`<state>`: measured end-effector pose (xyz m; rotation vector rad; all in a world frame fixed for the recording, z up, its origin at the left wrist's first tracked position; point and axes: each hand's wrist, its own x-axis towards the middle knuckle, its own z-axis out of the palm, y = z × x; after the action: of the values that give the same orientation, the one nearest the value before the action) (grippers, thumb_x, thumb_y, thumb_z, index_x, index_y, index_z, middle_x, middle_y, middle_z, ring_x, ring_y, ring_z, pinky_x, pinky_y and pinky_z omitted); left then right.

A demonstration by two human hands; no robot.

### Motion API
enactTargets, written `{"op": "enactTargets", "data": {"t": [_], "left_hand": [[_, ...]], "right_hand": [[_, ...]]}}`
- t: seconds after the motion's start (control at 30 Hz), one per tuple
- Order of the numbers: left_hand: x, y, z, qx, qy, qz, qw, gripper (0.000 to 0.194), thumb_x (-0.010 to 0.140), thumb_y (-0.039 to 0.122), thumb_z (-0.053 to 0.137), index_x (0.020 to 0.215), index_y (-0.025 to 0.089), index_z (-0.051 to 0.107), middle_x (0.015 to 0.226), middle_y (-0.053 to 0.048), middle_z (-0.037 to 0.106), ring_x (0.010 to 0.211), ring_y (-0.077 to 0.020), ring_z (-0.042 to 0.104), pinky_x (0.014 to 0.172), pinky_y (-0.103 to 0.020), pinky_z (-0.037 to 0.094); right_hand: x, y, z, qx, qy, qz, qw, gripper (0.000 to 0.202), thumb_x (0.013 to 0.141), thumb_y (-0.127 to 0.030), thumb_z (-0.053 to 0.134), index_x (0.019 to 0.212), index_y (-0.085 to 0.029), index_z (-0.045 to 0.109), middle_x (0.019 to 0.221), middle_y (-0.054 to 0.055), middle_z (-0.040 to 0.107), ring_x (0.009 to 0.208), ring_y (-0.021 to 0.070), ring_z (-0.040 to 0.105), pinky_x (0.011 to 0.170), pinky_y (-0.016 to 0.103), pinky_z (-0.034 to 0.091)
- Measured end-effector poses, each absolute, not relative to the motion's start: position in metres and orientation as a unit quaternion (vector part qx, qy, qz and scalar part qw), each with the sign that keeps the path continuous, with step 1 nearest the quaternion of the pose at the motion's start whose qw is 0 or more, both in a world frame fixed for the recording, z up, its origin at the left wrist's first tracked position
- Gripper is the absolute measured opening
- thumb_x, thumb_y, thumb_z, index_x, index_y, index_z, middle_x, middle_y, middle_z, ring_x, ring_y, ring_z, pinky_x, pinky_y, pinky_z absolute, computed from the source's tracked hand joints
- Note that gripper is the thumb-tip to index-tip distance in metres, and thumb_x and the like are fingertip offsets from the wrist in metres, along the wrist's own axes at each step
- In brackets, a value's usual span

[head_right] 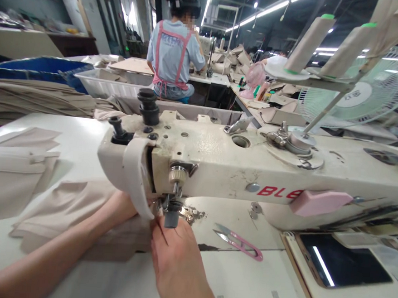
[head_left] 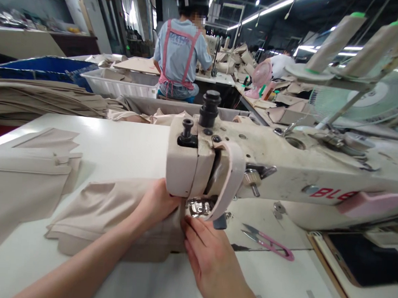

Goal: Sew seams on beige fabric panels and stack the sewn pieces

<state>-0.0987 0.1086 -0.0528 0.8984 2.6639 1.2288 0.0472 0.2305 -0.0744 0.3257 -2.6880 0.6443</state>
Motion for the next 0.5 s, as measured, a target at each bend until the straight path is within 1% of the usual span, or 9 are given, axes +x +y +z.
{"op": "enactTargets", "data": {"t": [0.1,0.17,0.23,0.3,0.33,0.4,0.47,0.5], "left_hand": [[-0.086,0.092,-0.043,0.301,0.881,0.364,-0.024,0.015,0.080,0.021,0.052,0.083,0.014,0.065,0.080,-0.007,0.064,0.077,-0.0229,0.056,0.072,-0.034,0.045],[-0.070,0.078,-0.041,0.393,0.862,0.319,-0.026,0.016,0.082,0.028,0.057,0.090,0.017,0.066,0.091,-0.009,0.063,0.086,-0.0253,0.055,0.079,-0.038,0.043],[-0.055,0.066,-0.043,0.505,0.819,0.271,0.007,0.019,0.087,0.032,0.057,0.099,0.019,0.065,0.094,-0.008,0.063,0.087,-0.0238,0.054,0.078,-0.036,0.043],[-0.047,0.059,-0.047,0.553,0.790,0.264,0.031,0.022,0.094,0.026,0.047,0.105,0.018,0.064,0.091,-0.008,0.062,0.083,-0.0205,0.054,0.074,-0.032,0.044],[-0.045,0.058,-0.049,0.544,0.790,0.281,0.032,0.025,0.096,0.023,0.042,0.104,0.017,0.065,0.089,-0.007,0.062,0.081,-0.0191,0.054,0.072,-0.030,0.044],[-0.046,0.058,-0.051,0.504,0.800,0.324,0.032,0.029,0.097,0.021,0.038,0.100,0.016,0.066,0.083,-0.006,0.061,0.076,-0.0164,0.055,0.068,-0.027,0.044],[-0.047,0.060,-0.051,0.476,0.808,0.346,0.033,0.026,0.097,0.022,0.041,0.099,0.017,0.067,0.084,-0.005,0.062,0.075,-0.0146,0.056,0.067,-0.024,0.045],[-0.047,0.061,-0.052,0.479,0.806,0.346,0.029,0.024,0.096,0.023,0.044,0.100,0.018,0.067,0.087,-0.004,0.063,0.076,-0.0145,0.057,0.068,-0.024,0.045]], "right_hand": [[0.050,0.232,-0.071,0.125,-0.947,0.238,0.173,0.036,0.093,-0.012,0.045,0.128,-0.011,0.053,0.128,0.012,0.057,0.117,0.0273,0.050,0.102,0.048,0.046],[0.055,0.232,-0.066,0.127,-0.937,0.282,0.161,0.033,0.092,-0.009,0.043,0.122,-0.011,0.054,0.123,0.013,0.058,0.116,0.0263,0.050,0.102,0.048,0.045],[0.063,0.232,-0.060,0.100,-0.921,0.343,0.153,0.027,0.091,-0.007,0.041,0.112,-0.014,0.057,0.113,0.012,0.060,0.108,0.0232,0.054,0.096,0.043,0.049],[0.071,0.231,-0.057,0.074,-0.910,0.380,0.149,0.025,0.090,-0.007,0.040,0.106,-0.016,0.057,0.104,0.010,0.059,0.099,0.0209,0.056,0.088,0.039,0.053],[0.074,0.230,-0.056,0.077,-0.911,0.377,0.149,0.026,0.090,-0.007,0.041,0.109,-0.016,0.056,0.105,0.010,0.059,0.099,0.0212,0.056,0.088,0.039,0.053],[0.079,0.227,-0.057,0.112,-0.923,0.336,0.149,0.033,0.088,-0.007,0.043,0.119,-0.012,0.053,0.113,0.013,0.058,0.107,0.0242,0.052,0.095,0.043,0.050],[0.080,0.225,-0.058,0.147,-0.935,0.288,0.147,0.039,0.088,-0.008,0.044,0.126,-0.007,0.052,0.123,0.016,0.056,0.115,0.0272,0.048,0.103,0.045,0.045],[0.080,0.225,-0.059,0.156,-0.939,0.273,0.142,0.041,0.088,-0.008,0.044,0.127,-0.004,0.052,0.124,0.017,0.055,0.116,0.0280,0.047,0.104,0.045,0.044]]}}
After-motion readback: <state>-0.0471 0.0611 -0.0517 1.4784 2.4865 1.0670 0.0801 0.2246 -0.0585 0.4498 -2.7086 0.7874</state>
